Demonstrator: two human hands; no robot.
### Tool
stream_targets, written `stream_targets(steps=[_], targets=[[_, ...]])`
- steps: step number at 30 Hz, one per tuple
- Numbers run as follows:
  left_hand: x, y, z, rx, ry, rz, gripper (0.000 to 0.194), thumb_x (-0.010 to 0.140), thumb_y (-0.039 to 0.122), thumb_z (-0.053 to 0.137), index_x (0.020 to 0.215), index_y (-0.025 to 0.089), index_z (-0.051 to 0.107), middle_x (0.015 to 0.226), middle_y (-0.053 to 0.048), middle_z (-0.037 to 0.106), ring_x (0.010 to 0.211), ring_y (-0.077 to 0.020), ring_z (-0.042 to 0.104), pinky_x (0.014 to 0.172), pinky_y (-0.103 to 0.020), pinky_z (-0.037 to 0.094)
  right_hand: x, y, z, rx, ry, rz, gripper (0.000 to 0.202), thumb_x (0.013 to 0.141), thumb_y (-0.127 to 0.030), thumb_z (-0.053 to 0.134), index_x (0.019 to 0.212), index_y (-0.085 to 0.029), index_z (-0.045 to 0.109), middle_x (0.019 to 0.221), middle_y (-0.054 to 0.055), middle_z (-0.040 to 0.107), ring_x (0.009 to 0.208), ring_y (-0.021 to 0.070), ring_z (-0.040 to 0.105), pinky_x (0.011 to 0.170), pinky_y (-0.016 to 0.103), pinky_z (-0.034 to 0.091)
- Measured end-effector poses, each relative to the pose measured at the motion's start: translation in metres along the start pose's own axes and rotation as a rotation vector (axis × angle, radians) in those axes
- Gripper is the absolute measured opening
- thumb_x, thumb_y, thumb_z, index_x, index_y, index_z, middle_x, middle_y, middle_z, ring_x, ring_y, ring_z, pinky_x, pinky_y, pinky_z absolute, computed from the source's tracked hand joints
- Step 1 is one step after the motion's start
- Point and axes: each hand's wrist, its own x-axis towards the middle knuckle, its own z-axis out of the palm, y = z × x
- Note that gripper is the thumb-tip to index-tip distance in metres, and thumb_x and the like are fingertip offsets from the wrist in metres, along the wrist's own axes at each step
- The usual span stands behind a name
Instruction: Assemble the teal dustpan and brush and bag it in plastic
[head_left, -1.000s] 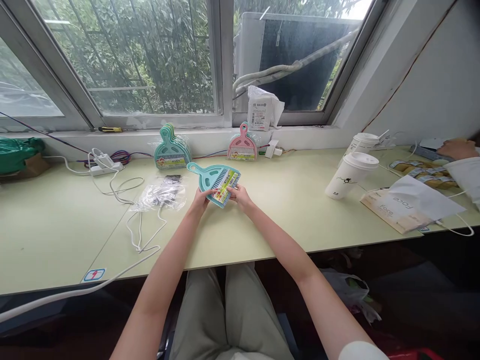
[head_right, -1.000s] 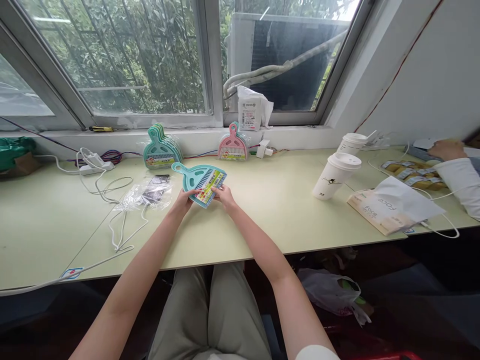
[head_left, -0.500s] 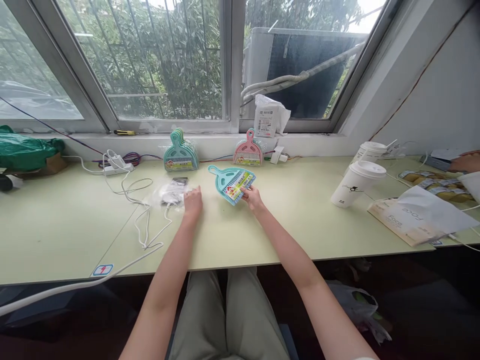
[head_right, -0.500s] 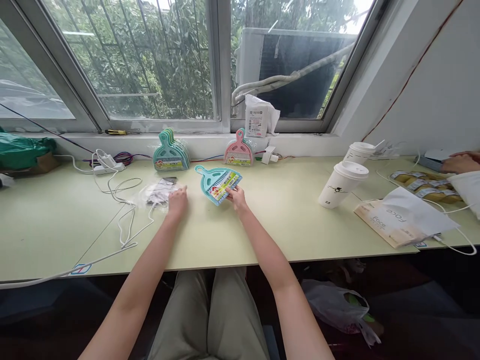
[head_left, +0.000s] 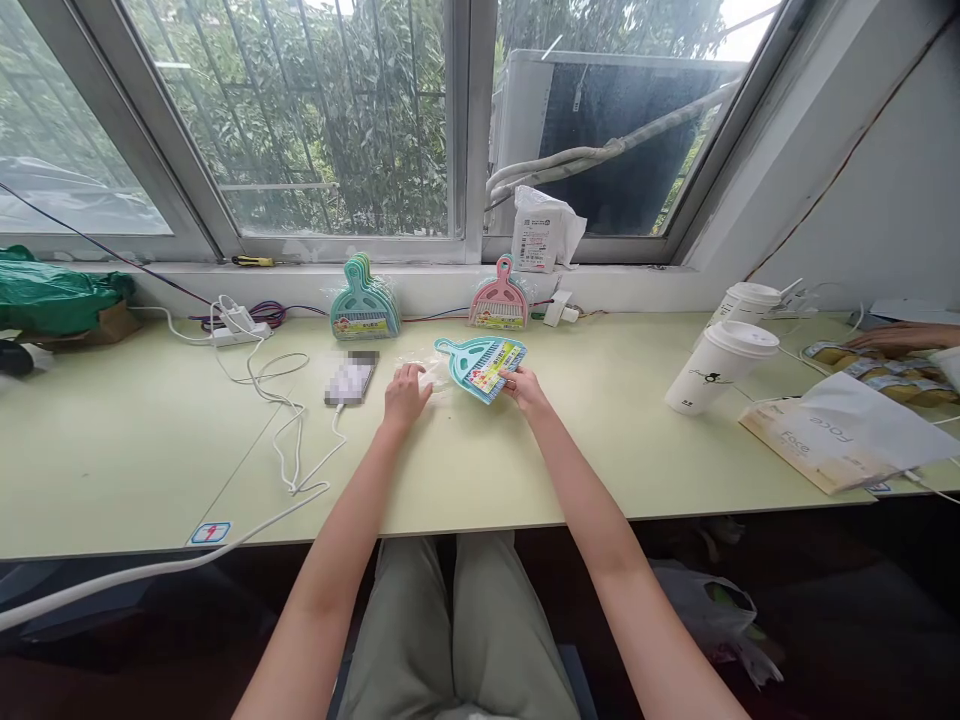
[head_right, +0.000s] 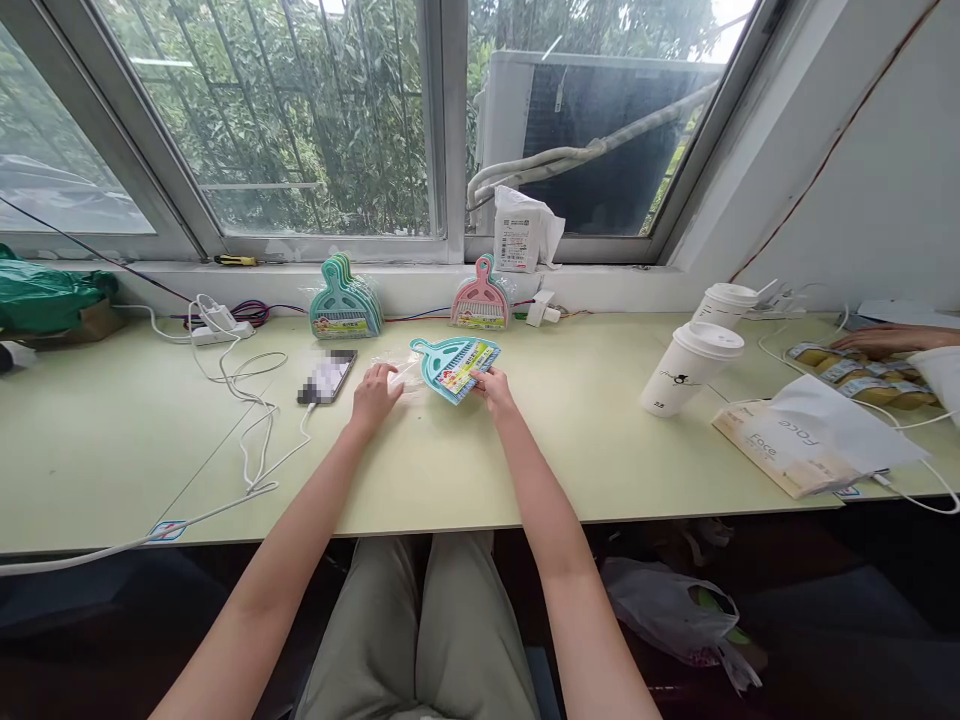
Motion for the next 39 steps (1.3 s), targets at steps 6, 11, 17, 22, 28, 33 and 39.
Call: stream_targets(steps=[6, 11, 17, 22, 28, 33, 39], targets=[[0.002, -0.011, 0.002, 0.088, -0.065, -0.100, 0.013, 0.079, 0.021, 0.057, 0.086, 0.022, 0.068, 0.098, -0.013, 0.068, 0.101, -0.0311, 0.059, 0.093, -0.043, 0.040, -0.003, -0.018, -0.013, -0.074, -0.160, 0.069, 0.015, 0.076, -0.004, 0.065, 0.089, -0.012, 0.066, 0.088, 0.009, 0.074, 0.073, 0.0178, 0.071, 0.078, 0.034, 0.059], [0.006, -0.020, -0.011, 0.154, 0.030, -0.216, 0.016, 0.080, 0.017, 0.054, 0.073, 0.020, 0.067, 0.082, -0.014, 0.066, 0.091, -0.0326, 0.061, 0.085, -0.044, 0.043, -0.006, -0.024, -0.023, -0.206, -0.404, 0.171, 0.021, 0.072, -0.007, 0.070, 0.093, -0.011, 0.069, 0.093, 0.010, 0.074, 0.075, 0.0179, 0.071, 0.069, 0.028, 0.059], [0.005, -0.019, -0.021, 0.096, 0.179, -0.285, 0.016, 0.083, 0.019, 0.051, 0.081, 0.020, 0.067, 0.090, -0.015, 0.064, 0.100, -0.0334, 0.056, 0.085, -0.043, 0.042, -0.009, -0.021, -0.015, -0.238, -0.346, 0.140, 0.019, 0.070, -0.006, 0.073, 0.088, -0.010, 0.068, 0.088, 0.011, 0.074, 0.074, 0.0194, 0.071, 0.072, 0.031, 0.060], [0.002, -0.007, -0.020, 0.097, 0.253, -0.248, 0.018, 0.084, 0.023, 0.050, 0.090, 0.021, 0.067, 0.104, -0.016, 0.063, 0.112, -0.0361, 0.047, 0.097, -0.052, 0.031, -0.014, 0.001, 0.016, -0.165, -0.107, 0.018, 0.017, 0.071, -0.003, 0.070, 0.084, -0.013, 0.064, 0.080, 0.007, 0.073, 0.073, 0.0205, 0.071, 0.077, 0.039, 0.060], [-0.002, 0.012, -0.021, -0.040, 0.340, -0.214, 0.016, 0.085, 0.024, 0.052, 0.092, 0.023, 0.066, 0.121, -0.010, 0.060, 0.120, -0.0323, 0.043, 0.109, -0.055, 0.012, -0.032, 0.030, 0.051, -0.060, -0.170, 0.003, 0.019, 0.073, -0.009, 0.071, 0.087, -0.016, 0.061, 0.088, 0.006, 0.072, 0.077, 0.0200, 0.071, 0.077, 0.038, 0.061], [-0.005, 0.032, -0.030, -0.209, 0.375, -0.188, 0.015, 0.084, 0.031, 0.059, 0.097, 0.026, 0.064, 0.134, -0.008, 0.050, 0.134, -0.0319, 0.031, 0.112, -0.057, 0.009, -0.038, 0.040, 0.059, 0.011, -0.081, -0.062, 0.018, 0.076, -0.012, 0.068, 0.090, -0.017, 0.059, 0.091, 0.005, 0.071, 0.079, 0.0180, 0.070, 0.077, 0.035, 0.061], [0.005, 0.026, -0.031, -0.837, 0.523, -0.545, 0.089, 0.077, 0.045, 0.069, 0.146, 0.033, 0.014, 0.155, -0.012, 0.015, 0.145, -0.0276, 0.014, 0.107, -0.042, 0.035, -0.036, 0.040, 0.057, 0.093, -0.075, -0.143, 0.024, 0.074, -0.021, 0.072, 0.093, -0.018, 0.058, 0.096, 0.006, 0.070, 0.084, 0.0181, 0.069, 0.079, 0.034, 0.060]])
